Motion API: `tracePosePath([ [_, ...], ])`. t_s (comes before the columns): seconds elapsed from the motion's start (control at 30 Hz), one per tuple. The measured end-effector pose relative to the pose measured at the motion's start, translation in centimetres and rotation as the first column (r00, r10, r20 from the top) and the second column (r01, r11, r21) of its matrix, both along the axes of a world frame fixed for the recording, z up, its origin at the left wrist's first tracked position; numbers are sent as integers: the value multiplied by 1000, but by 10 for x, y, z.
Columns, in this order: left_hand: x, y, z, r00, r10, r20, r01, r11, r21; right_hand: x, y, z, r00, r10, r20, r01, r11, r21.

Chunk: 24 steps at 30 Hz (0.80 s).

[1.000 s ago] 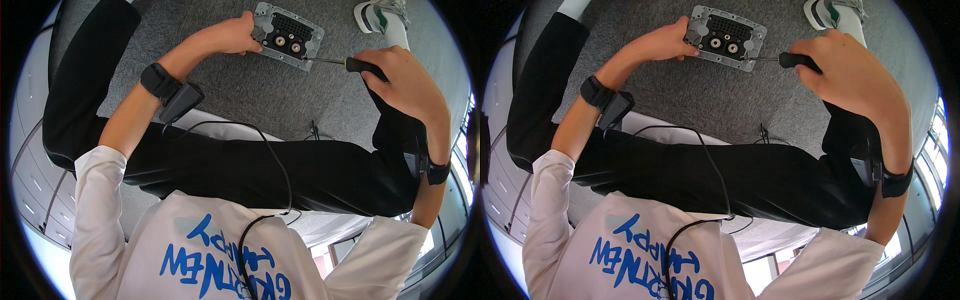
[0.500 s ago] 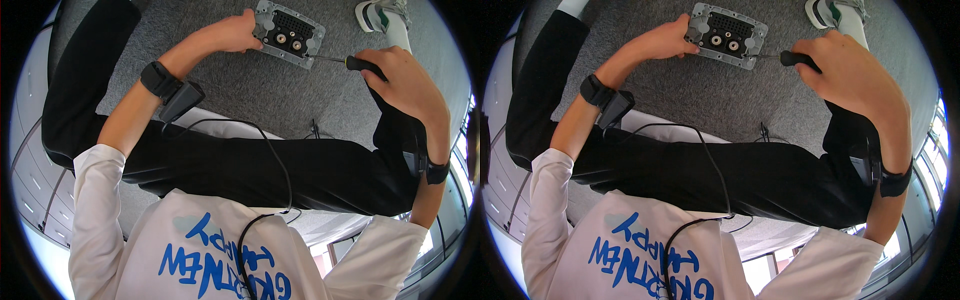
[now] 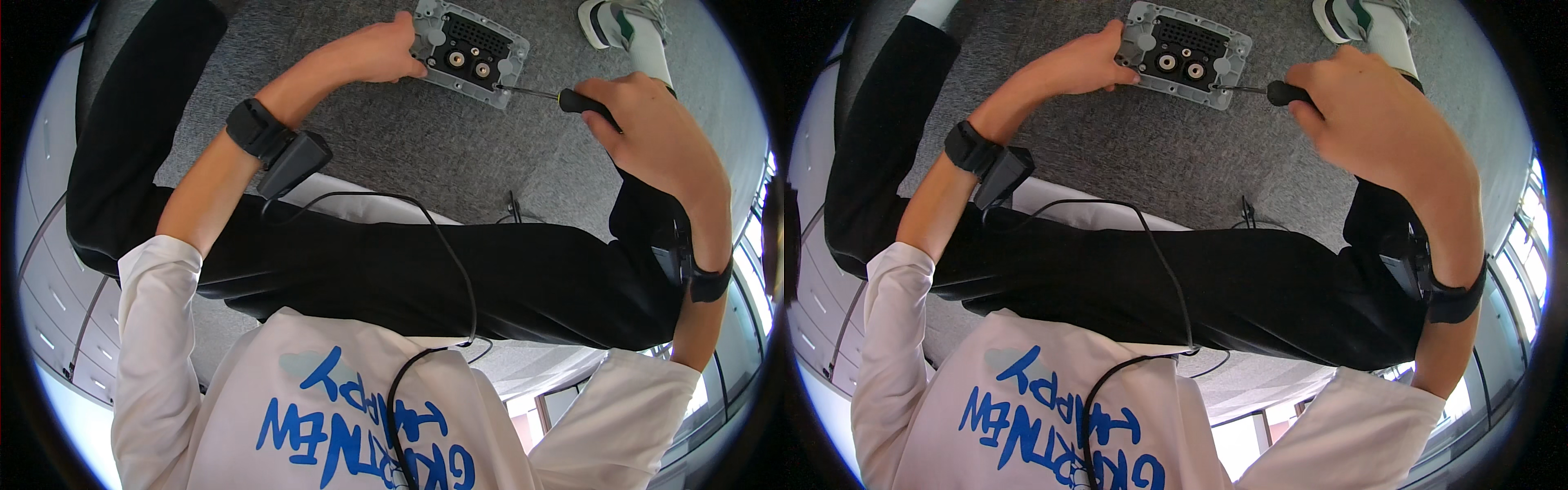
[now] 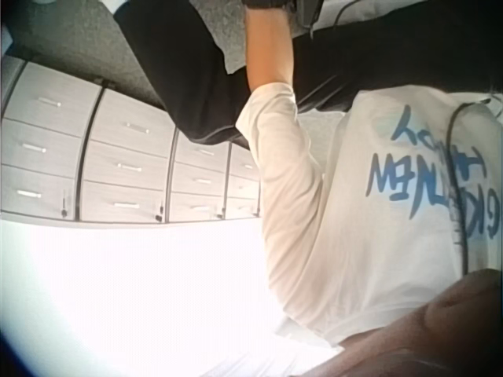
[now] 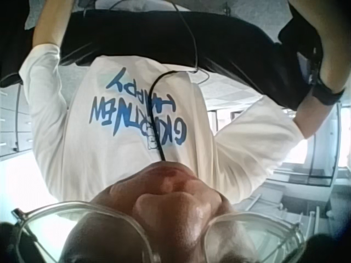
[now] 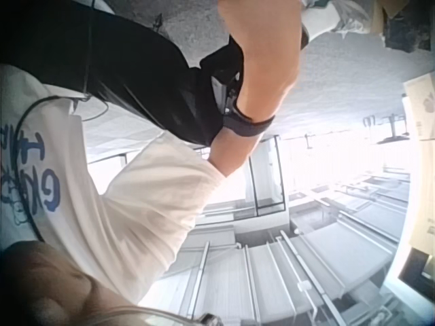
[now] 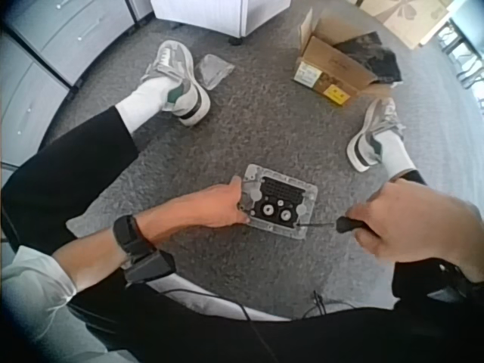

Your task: The person uses a screwdriver to remove screws from a metal component on the floor. They unscrew several fasteners, put the tool down, and then lift and separate the two parts of the housing.

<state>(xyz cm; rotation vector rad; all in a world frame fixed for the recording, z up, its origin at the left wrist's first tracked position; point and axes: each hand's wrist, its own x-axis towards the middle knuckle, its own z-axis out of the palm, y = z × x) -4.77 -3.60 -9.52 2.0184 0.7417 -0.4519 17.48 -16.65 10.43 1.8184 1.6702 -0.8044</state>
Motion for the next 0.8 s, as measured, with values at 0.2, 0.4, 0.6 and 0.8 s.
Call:
tracePosePath([
  [0.2, 3, 0, 1, 1000, -28, -10, 28, 999, 35, -7, -21, -4, 988, 154, -31, -144, 965, 220],
  [0.4, 2, 2, -1, 998, -60, -10, 61, 995, 82, -42, -12, 16, 974, 228, -2, -224, 956, 190],
  [0.6, -1, 15, -4, 994, -104, -22, 105, 993, 51, -14, -5, 23, 933, 262, -248, -211, 954, 213],
  [0.8, 6, 43, 39, 970, -192, -147, 203, 978, 57, -14, -17, 9, 954, 267, -133, -196, 897, 396],
])
